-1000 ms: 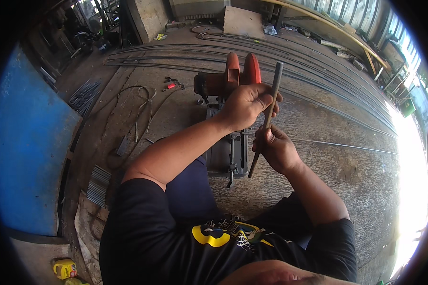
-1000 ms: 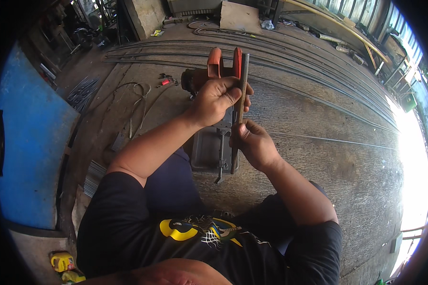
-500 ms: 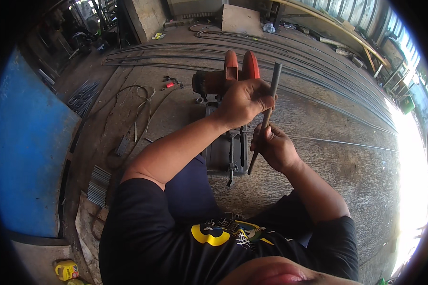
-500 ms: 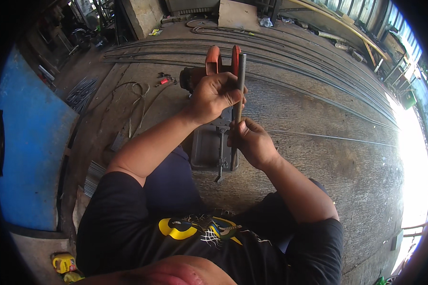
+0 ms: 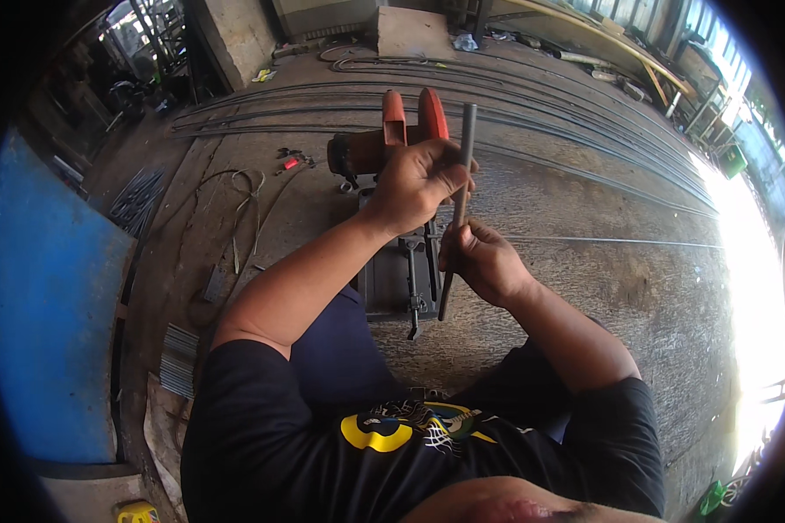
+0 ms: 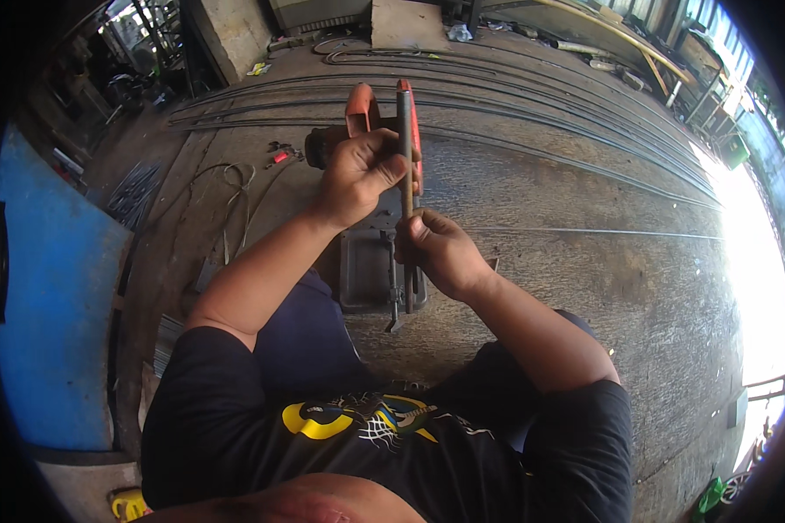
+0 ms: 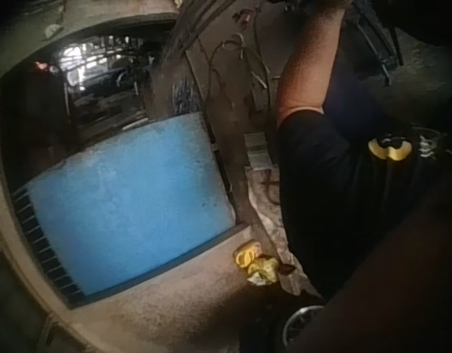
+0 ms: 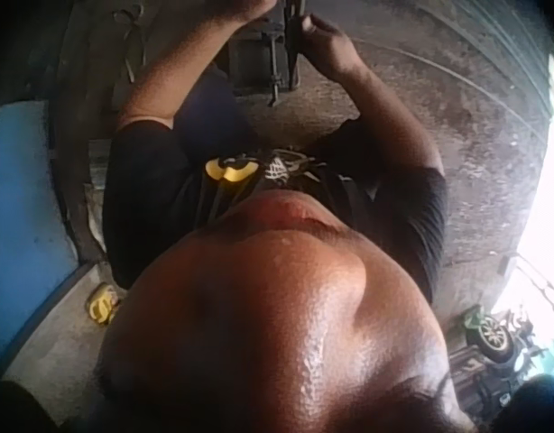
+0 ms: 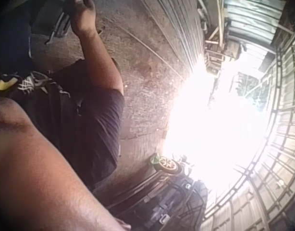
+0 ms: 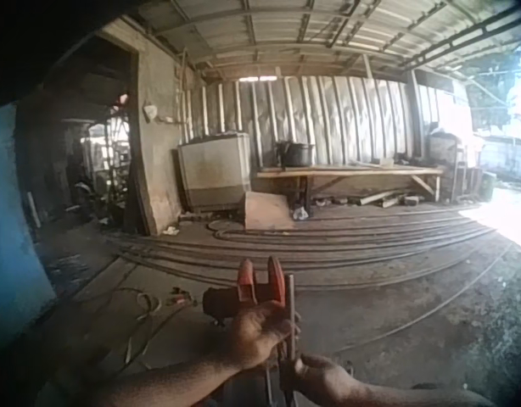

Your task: Cutting metal rods using a chop saw.

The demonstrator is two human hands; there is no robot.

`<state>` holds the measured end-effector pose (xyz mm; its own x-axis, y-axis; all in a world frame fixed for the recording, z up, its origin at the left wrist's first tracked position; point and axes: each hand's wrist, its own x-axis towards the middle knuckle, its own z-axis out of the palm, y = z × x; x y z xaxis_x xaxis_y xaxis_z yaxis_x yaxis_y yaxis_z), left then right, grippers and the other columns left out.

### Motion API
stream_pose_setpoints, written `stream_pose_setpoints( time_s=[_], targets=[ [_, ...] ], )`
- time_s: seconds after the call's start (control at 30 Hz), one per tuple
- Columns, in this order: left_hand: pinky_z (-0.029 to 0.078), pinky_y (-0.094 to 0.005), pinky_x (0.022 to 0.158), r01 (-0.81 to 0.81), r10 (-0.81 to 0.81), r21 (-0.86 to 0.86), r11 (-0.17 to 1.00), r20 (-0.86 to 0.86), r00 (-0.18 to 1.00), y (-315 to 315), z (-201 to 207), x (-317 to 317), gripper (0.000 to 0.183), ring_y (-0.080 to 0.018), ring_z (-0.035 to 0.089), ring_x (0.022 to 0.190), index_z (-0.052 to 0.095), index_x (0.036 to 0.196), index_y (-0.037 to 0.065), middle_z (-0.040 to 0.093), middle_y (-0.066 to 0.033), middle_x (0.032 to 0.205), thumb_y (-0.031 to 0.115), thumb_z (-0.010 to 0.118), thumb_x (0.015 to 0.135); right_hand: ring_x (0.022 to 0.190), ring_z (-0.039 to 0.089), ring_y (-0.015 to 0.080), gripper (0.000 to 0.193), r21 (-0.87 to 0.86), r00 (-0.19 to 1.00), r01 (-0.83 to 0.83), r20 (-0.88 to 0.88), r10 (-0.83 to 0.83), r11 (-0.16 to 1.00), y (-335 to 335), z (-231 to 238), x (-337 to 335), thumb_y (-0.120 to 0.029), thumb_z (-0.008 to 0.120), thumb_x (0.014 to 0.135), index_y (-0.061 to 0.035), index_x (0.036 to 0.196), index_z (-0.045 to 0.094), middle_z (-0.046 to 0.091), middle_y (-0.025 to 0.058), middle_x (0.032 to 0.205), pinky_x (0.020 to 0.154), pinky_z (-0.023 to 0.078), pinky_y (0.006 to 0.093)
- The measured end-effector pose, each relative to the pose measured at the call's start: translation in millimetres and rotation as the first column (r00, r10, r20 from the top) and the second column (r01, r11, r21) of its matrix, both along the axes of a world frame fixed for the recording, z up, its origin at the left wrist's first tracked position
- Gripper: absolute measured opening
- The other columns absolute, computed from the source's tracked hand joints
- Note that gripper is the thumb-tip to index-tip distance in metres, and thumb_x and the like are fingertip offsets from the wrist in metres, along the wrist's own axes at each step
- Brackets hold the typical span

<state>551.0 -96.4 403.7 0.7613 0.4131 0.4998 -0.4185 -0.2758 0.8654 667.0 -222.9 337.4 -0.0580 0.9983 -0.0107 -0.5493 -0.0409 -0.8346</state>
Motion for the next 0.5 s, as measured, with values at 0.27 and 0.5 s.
stream_pose_setpoints(
  time_s=[0.27,0.5],
  targets=[
    [0.05,-0.0306,0.075,0.008,-0.008,-0.015,1.0,0.004,1.0,-3.1,1.0,1.5,0.023,-0.0161,0.061,0.076,0.058,0.099,-0.001,0.062,-0.0073,0.08,0.021,0.051,0.095,0.074,0.05,0.0144,0.026,0.029,1.0,0.017,0.016,-0.017,0.999,0.6,-1.0,0.2,-0.029,0.052,0.095,-0.0033,0.096,0.05,0.052,0.0037,0.079,0.071,0.041,0.0289],
    [0.05,-0.0305,0.075,0.002,-0.003,-0.02,1.0,-0.009,1.0,-4.0,0.4,1.4,0.024,-0.0163,0.061,0.076,0.058,0.1,-0.001,0.062,-0.0072,0.081,0.021,0.05,0.096,0.075,0.051,0.0145,0.025,0.022,1.0,0.02,0.0,-0.02,1.0,0.0,-2.7,0.2,-0.029,0.052,0.095,-0.0036,0.095,0.049,0.052,0.0036,0.08,0.072,0.041,0.0291]
  ],
)
